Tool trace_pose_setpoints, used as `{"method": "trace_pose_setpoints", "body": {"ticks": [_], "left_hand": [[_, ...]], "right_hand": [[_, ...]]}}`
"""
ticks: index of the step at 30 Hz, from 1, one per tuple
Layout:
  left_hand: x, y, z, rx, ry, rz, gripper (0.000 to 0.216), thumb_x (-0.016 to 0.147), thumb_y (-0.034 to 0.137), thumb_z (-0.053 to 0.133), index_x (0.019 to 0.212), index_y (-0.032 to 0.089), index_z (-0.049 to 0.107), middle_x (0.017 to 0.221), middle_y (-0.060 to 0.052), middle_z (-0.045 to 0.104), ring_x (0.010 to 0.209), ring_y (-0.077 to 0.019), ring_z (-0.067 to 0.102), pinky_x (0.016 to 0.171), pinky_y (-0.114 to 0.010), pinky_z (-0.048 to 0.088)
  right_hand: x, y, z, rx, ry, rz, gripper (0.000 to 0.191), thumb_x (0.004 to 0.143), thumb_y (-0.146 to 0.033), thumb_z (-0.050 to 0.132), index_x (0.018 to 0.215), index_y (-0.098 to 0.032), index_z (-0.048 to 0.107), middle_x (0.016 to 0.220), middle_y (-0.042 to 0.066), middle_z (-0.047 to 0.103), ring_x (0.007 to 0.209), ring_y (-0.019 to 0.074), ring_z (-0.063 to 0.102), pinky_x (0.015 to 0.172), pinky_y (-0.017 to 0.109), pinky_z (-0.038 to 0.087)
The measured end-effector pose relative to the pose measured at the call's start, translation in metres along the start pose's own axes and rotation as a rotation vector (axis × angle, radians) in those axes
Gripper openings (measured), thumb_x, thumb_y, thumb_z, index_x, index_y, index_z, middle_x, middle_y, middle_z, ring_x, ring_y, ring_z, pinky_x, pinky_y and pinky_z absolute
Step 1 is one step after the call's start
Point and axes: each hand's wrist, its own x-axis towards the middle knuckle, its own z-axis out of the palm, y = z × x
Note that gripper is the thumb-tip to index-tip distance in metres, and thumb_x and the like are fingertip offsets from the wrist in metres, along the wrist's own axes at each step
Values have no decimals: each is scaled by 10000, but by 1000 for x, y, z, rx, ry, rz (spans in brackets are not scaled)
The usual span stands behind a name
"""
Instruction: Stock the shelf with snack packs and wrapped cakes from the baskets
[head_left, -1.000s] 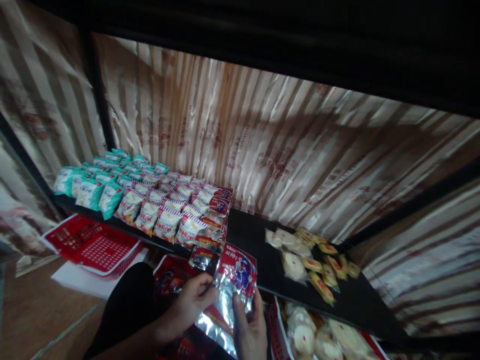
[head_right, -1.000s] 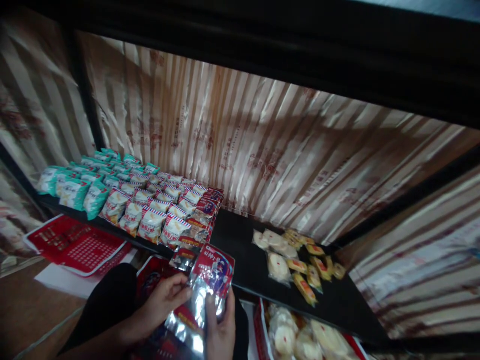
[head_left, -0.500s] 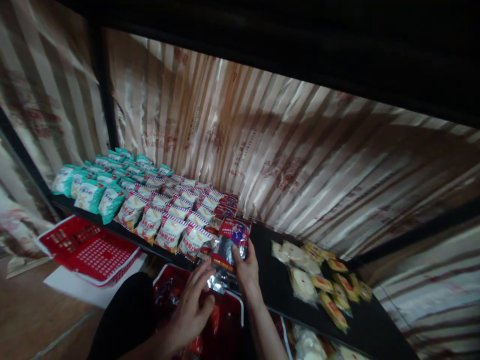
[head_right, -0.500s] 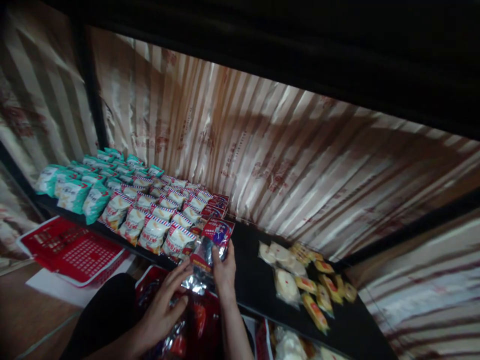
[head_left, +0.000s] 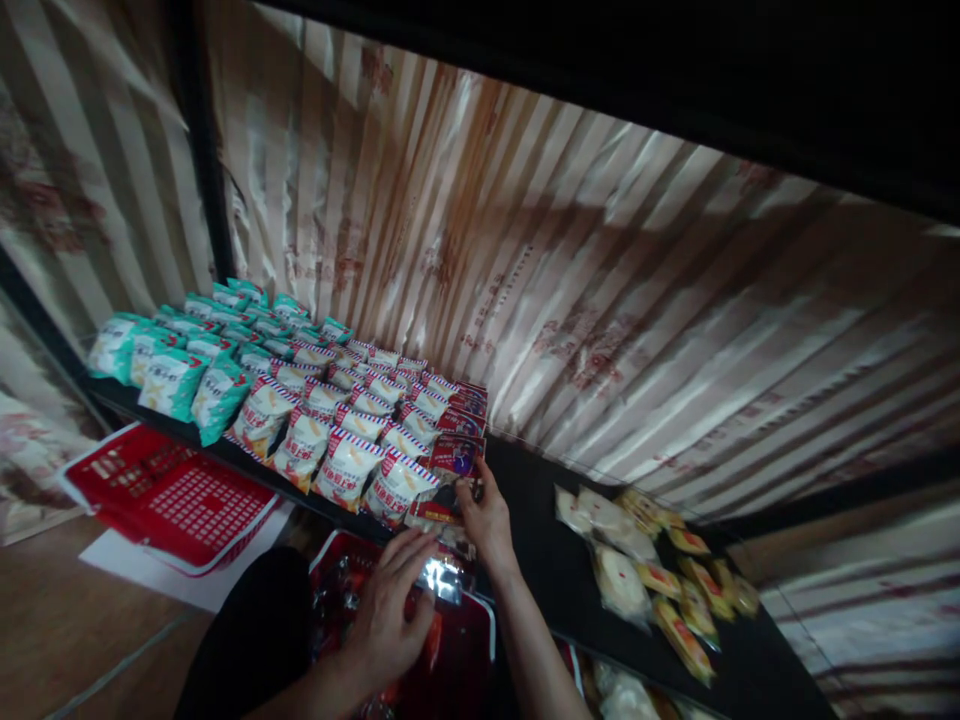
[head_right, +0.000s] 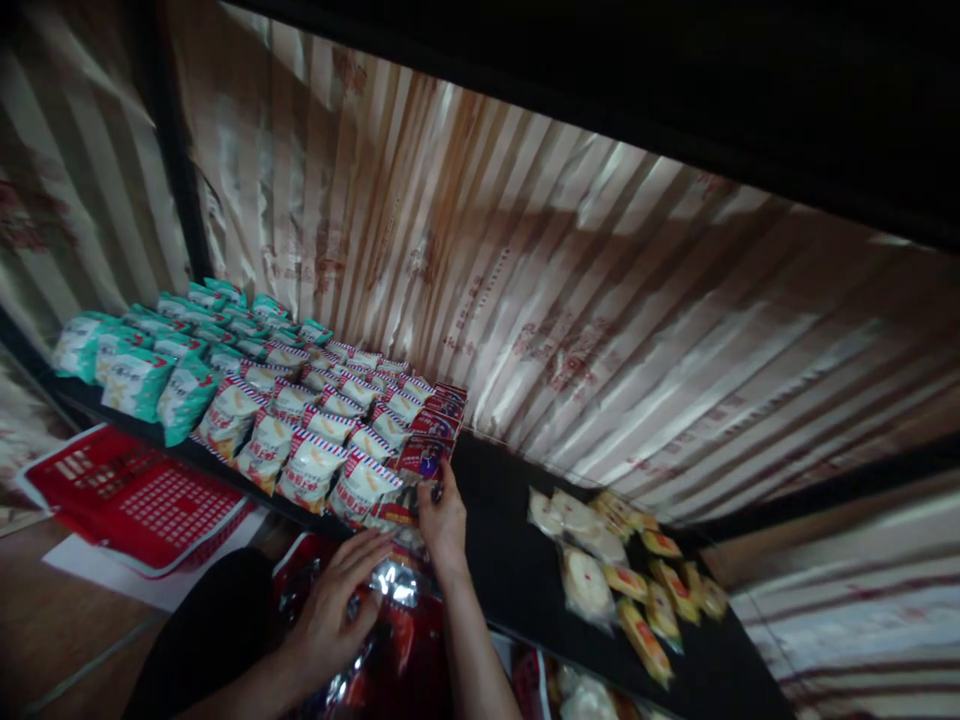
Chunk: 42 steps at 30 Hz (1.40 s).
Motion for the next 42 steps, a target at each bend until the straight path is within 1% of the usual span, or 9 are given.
{"method": "trace_pose_setpoints", "body": {"ticks": [9, 13, 18, 22, 27, 33, 36, 38, 42], "left_hand": [[3, -4, -1, -19, 26, -19, 462, 754, 84, 459, 1194, 204, 532, 1227, -74, 581, 1194, -217, 480, 980, -405, 456], [6, -8, 1, -15, 18, -31, 443, 773, 89, 442, 1196, 191, 526, 1221, -78, 583, 1196, -215, 475, 986, -409, 449], [9, -8, 1, -12, 20, -50, 385, 785, 83, 422, 1130, 181, 562, 1199, -83, 592, 1199, -214, 466, 990, -413, 437], [7, -1, -9, -41, 31, -44, 320, 807, 92, 402, 1043, 188, 595, 1145, -72, 616, 1162, -199, 488, 990, -401, 423], [-25, -13, -19, -89, 38, -227, 273, 818, 110, 371, 916, 186, 615, 997, -61, 654, 991, -167, 582, 906, -339, 468], [-92, -49, -9, 43, -84, -496, 300, 729, 49, 382, 859, 194, 610, 982, -44, 640, 968, -161, 588, 924, -315, 441], [-114, -61, 7, 127, -346, -692, 302, 727, 27, 405, 864, 194, 615, 995, -34, 632, 957, -150, 587, 908, -279, 433], [-122, -68, 20, 154, -482, -766, 260, 702, 24, 459, 822, 185, 624, 973, -36, 638, 933, -162, 596, 883, -274, 436], [-132, -79, 46, 149, -599, -823, 203, 629, 20, 544, 751, 154, 635, 932, -71, 656, 930, -215, 601, 855, -300, 438]], "right_hand": [[-6, 3, 9, -229, 60, -80, 494, 712, -396, 523, 1124, -149, 638, 1269, 136, 535, 1154, 312, 471, 969, 436, 358], [-10, 2, 9, -249, 63, -35, 455, 706, -404, 556, 1105, -208, 655, 1332, 114, 480, 1193, 345, 408, 936, 473, 364], [-11, 4, 11, -277, 34, -70, 463, 730, -365, 524, 1124, -150, 638, 1324, 161, 471, 1230, 338, 367, 976, 472, 330], [-22, 3, 4, -202, 134, -119, 463, 769, -381, 465, 1117, -119, 621, 1332, 173, 448, 1237, 303, 364, 998, 454, 315], [-64, 4, -10, 86, 285, -112, 390, 818, -399, 455, 1109, -163, 560, 1155, 116, 567, 1063, 214, 514, 913, 371, 397], [-142, 51, -3, 363, 464, 197, 404, 789, -448, 519, 1095, -185, 504, 973, 44, 583, 857, 152, 562, 794, 280, 434], [-175, 87, 18, 348, 319, 417, 401, 770, -495, 494, 1023, -187, 543, 887, 29, 620, 817, 170, 577, 767, 288, 449], [-191, 107, 38, 325, 79, 525, 369, 703, -508, 548, 901, -202, 605, 884, 38, 654, 861, 206, 591, 794, 311, 449], [-210, 126, 81, 381, -153, 688, 228, 598, -428, 633, 699, -223, 642, 694, 19, 671, 744, 224, 628, 692, 327, 484]]}}
